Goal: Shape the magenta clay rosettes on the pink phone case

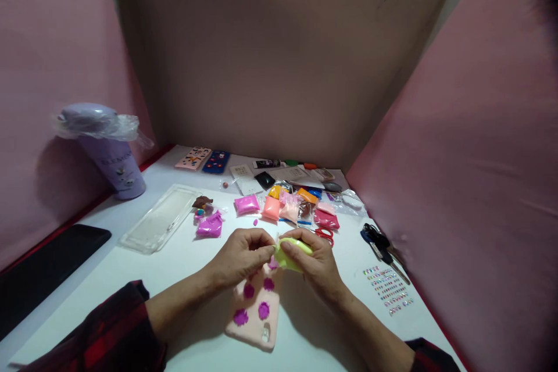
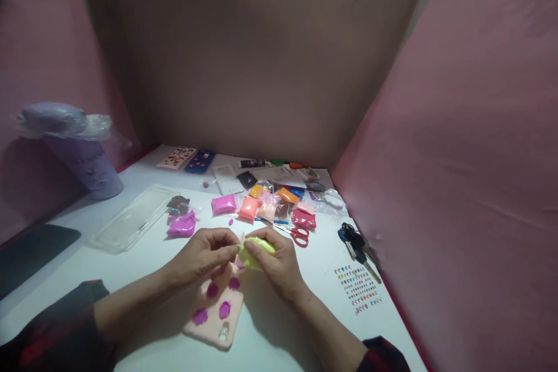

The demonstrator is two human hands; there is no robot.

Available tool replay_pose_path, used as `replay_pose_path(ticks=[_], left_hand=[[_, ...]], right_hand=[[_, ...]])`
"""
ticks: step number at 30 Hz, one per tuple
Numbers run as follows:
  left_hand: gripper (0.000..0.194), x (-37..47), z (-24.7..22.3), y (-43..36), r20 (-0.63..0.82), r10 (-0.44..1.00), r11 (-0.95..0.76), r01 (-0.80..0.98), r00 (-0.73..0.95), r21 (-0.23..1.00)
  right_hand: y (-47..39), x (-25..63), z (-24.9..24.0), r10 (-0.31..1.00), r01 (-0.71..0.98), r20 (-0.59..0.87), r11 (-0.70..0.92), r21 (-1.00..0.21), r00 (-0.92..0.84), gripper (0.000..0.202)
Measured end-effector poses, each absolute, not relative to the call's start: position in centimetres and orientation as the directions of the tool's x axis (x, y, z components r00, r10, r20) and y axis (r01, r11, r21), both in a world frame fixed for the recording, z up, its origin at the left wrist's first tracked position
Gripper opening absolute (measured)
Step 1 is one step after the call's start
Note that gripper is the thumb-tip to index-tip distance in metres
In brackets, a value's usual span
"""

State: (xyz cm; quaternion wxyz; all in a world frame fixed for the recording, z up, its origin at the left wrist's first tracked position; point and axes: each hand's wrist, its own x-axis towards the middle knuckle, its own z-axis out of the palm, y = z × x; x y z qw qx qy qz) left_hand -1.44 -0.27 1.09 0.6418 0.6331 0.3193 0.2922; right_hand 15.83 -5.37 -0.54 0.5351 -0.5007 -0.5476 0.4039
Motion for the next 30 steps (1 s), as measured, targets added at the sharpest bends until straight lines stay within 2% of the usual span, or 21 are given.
replay_pose_path(ticks=[5, 13, 23, 30], left_hand=[[0.031, -1.4, 0.8, 0.0, -0.1, 0.737, 0.168, -0.038, 0.669, 0.985], [0.033, -1.5, 0.7, 0.1, -0.19, 0.693, 0.292, -0.03, 0.695, 0.956], [0.013, -1.1, 1.3, -0.2, -0.238, 0.734, 0.281, 0.035, 0.636, 0.959], [0.021, -1.2, 1.8, -0.3, -0.21, 0.759, 0.254, 0.016, 0.616, 0.967]], right_hand=[[-5.2, 16.0, -0.7, 0.977, 0.131, 0.2, 0.189, -0.973, 0.078, 0.014], [-5.2, 16.1, -1.0, 0.972, 0.139, 0.23, 0.221, -0.965, 0.054, 0.012], [-5.2, 16.0, -1.1, 0.971, 0.169, 0.233, 0.221, -0.961, 0.055, 0.013], [-5.1, 16.1, -1.0, 0.972, 0.151, 0.22, 0.206, -0.967, 0.079, 0.011]])
